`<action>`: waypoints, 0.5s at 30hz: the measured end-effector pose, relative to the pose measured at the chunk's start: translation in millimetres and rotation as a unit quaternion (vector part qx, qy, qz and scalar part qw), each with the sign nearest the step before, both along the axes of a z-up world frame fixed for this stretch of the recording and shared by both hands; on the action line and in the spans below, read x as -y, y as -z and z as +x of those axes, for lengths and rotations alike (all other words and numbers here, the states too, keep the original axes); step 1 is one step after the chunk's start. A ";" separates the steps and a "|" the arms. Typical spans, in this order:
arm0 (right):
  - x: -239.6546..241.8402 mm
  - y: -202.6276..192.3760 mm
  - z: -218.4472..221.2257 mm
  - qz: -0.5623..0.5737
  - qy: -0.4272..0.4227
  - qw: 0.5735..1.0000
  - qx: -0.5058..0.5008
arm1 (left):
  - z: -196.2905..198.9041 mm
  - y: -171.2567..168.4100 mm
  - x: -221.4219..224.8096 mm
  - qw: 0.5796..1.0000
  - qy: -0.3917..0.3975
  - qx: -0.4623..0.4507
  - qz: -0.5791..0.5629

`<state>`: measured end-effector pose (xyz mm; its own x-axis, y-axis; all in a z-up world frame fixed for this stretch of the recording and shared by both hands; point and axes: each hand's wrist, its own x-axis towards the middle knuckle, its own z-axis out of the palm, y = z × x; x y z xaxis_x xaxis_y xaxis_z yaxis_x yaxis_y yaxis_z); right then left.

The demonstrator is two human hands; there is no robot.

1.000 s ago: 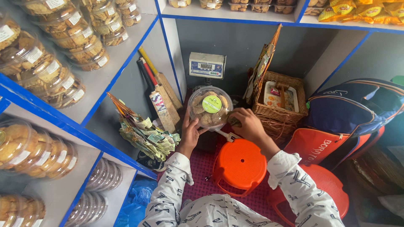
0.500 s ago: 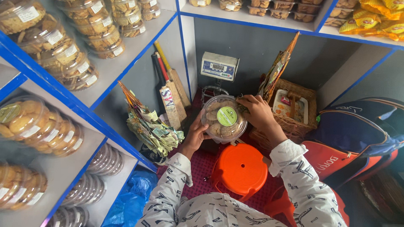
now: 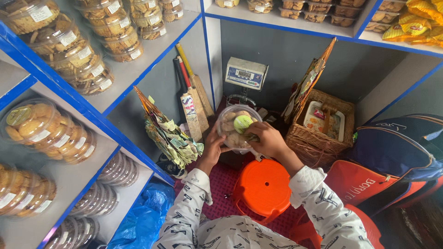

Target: The person places containers of cookies onto shelves in a bakery storage or production area.

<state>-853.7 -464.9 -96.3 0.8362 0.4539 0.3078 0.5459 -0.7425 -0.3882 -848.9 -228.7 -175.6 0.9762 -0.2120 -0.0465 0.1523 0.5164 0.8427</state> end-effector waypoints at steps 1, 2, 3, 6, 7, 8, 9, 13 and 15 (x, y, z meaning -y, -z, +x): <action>4.2 7.7 -0.9 0.043 0.018 0.999 -0.002 | -2.2 -8.3 -2.2 1.000 -0.019 -0.019 -0.016; 12.5 17.0 3.8 0.043 0.017 0.999 -0.004 | -1.7 -11.7 -6.8 0.999 -0.021 -0.022 -0.016; 20.0 26.3 8.8 0.077 0.050 0.995 -0.027 | -0.9 -15.0 -12.2 0.998 -0.042 -0.027 -0.026; 35.7 58.7 23.3 0.174 0.118 0.972 -0.105 | 8.4 -21.2 -28.8 0.995 -0.081 -0.036 -0.044; 39.1 70.1 28.3 0.237 0.155 0.946 -0.157 | 13.1 -22.8 -35.1 0.993 -0.096 -0.038 -0.051; 36.2 77.9 31.2 0.237 0.155 0.946 -0.157 | 19.0 -24.0 -40.7 0.993 -0.096 -0.038 -0.051; 32.7 85.8 34.5 0.268 0.172 0.928 -0.194 | 25.3 -25.3 -46.8 0.993 -0.098 -0.029 -0.051; -21.1 31.8 21.0 0.333 0.182 0.886 -0.266 | 54.9 -35.2 -69.7 0.993 -0.105 -0.004 -0.052; -44.9 28.4 47.0 0.361 0.155 0.886 -0.246 | 74.0 -38.4 -83.9 0.993 -0.102 0.003 -0.053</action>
<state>-806.7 -420.0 -124.6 0.9999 0.0116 -0.0123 -0.0084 -0.2888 -0.9574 -774.9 -144.8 -137.2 0.9995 -0.0124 -0.0295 0.0308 0.6217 0.7827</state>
